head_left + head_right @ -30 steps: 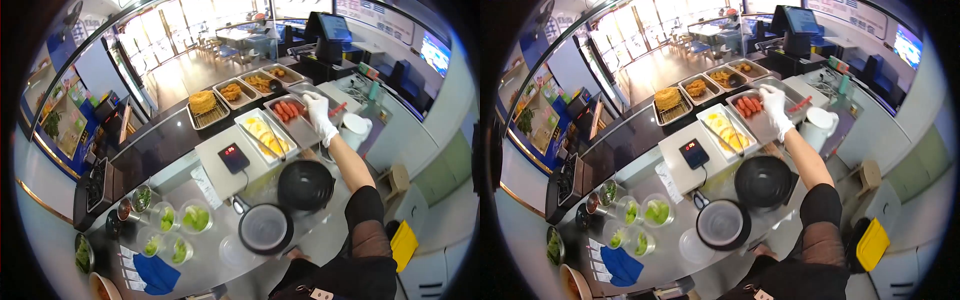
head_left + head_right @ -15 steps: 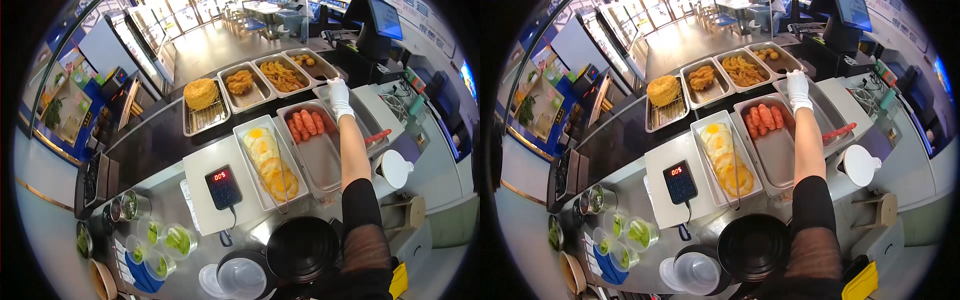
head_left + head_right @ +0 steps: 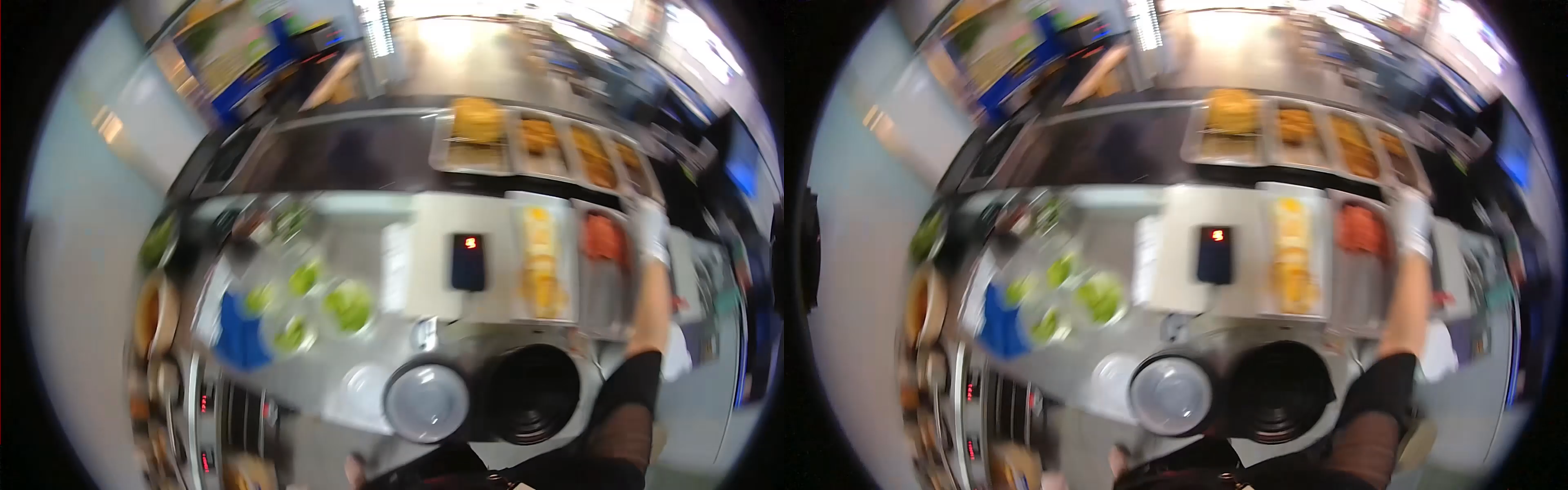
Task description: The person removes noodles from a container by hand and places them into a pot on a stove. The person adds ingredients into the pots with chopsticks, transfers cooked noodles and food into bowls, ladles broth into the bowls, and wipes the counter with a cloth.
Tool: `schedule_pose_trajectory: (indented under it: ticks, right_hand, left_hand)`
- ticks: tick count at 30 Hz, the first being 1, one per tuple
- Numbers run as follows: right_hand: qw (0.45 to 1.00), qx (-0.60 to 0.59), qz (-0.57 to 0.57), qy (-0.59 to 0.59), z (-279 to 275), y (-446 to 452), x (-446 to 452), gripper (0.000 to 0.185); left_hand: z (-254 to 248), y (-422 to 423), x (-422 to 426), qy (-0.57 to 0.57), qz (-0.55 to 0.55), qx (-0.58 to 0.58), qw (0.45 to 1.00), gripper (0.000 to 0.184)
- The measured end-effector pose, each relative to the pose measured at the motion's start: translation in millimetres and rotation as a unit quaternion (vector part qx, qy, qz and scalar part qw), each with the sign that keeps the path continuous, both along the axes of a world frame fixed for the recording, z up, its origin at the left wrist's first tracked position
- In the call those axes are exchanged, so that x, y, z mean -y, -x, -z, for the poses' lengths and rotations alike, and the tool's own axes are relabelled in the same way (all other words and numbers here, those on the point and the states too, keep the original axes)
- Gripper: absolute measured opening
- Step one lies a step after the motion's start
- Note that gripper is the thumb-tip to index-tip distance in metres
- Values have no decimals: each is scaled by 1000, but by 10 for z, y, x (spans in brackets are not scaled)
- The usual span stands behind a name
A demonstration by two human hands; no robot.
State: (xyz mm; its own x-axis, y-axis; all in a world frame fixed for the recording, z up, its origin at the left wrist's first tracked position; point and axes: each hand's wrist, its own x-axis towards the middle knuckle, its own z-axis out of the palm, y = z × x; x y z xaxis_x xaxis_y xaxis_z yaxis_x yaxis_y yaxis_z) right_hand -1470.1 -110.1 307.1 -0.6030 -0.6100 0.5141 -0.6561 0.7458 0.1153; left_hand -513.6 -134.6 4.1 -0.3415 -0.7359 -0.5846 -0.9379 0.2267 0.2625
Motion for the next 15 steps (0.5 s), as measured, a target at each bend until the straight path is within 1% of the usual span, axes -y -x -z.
schedule_pose_trajectory:
  ticks: [1, 2, 3, 4, 5, 6, 7, 8, 10, 11, 12, 14, 15]
  right_hand:
    - [995, 32, -71, 54, 129, 222, -26, 33]
    - [926, 174, -229, 243, 566, 880, -46, 25]
    - [731, 491, -125, 457, 233, 559, 213, 23]
    - [866, 248, -195, 388, 259, 617, 423, 27]
    - [953, 63, -178, 236, -192, 154, 666, 28]
    - [951, 75, -176, 244, -338, 49, 920, 31]
    - [942, 48, -238, 231, -577, -439, 1193, 31]
    - [904, 47, -333, 264, -803, -1123, 1492, 30]
    - [861, 53, -439, 252, -1103, -2489, 1948, 29]
    - [836, 49, -500, 221, -1239, -3247, 2088, 28]
    - [810, 44, -553, 189, -1315, -3970, 2213, 27]
    - [734, 6, -668, 126, -1411, -5533, 2422, 33]
    - [699, 40, -708, 98, -1254, -6040, 2604, 37]
  left_hand:
    - [225, -374, -45, 70, 83, -55, 993, 25]
    - [269, -564, -111, 41, 7, 7, 999, 28]
    - [283, -709, -177, 13, -69, 76, 995, 32]
    - [254, -798, -229, -14, -138, 145, 980, 37]
    - [-611, -109, -27, -5, -303, 129, 944, 37]
    - [-634, -125, 29, -30, -327, 140, 934, 37]
    - [-565, -206, 34, -27, -355, 129, 926, 38]
    - [-466, -311, 35, -24, -376, 116, 919, 39]
    - [-284, -577, 11, -16, -409, 80, 909, 39]
    - [-235, -774, 1, -8, -421, 51, 906, 40]
    - [-196, -921, 21, -5, -427, 45, 903, 40]
    - [-184, -1279, 66, 36, -426, 0, 904, 40]
    - [-225, -1477, 60, 35, -429, -2, 903, 40]
